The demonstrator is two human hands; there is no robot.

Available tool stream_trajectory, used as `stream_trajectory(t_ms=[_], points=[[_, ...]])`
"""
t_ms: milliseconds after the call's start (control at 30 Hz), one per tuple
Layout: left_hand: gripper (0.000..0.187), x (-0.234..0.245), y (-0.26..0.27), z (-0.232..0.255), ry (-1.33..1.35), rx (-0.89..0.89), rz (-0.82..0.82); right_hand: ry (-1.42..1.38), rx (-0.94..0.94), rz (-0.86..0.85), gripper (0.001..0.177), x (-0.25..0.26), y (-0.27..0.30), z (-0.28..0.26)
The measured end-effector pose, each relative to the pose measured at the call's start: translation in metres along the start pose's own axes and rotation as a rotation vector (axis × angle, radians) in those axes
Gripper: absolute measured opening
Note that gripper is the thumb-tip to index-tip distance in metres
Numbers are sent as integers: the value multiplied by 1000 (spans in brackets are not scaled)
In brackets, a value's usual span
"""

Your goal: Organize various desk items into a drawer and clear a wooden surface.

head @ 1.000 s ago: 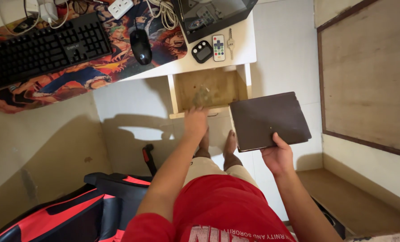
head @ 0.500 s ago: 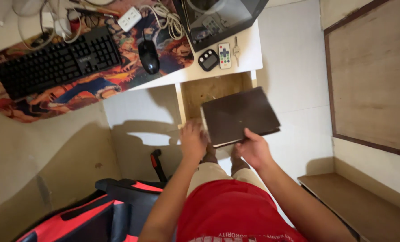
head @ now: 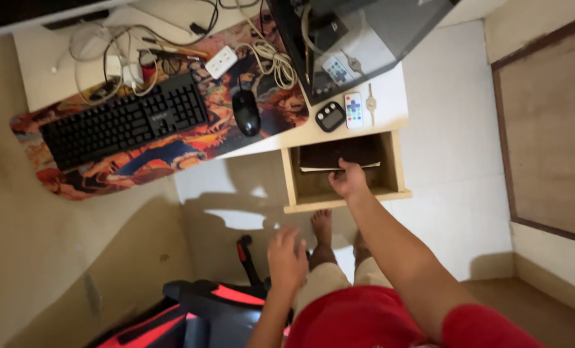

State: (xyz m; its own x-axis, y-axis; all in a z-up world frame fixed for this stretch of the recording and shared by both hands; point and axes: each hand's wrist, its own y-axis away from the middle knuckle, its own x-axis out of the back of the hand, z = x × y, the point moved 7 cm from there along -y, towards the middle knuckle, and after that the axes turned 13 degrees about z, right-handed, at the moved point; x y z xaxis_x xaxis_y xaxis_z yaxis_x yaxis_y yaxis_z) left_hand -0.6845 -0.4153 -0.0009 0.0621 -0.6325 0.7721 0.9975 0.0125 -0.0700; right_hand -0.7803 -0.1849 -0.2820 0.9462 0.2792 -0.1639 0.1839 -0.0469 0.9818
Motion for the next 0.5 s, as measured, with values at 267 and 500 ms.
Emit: stream_trajectory(t_ms=[267, 500], points=[[27, 17, -24, 22, 245, 42, -21, 75, 153, 119, 17, 1, -128, -11], [28, 9, -50, 34, 258, 40, -63, 279, 166, 147, 22, -6, -171, -2]])
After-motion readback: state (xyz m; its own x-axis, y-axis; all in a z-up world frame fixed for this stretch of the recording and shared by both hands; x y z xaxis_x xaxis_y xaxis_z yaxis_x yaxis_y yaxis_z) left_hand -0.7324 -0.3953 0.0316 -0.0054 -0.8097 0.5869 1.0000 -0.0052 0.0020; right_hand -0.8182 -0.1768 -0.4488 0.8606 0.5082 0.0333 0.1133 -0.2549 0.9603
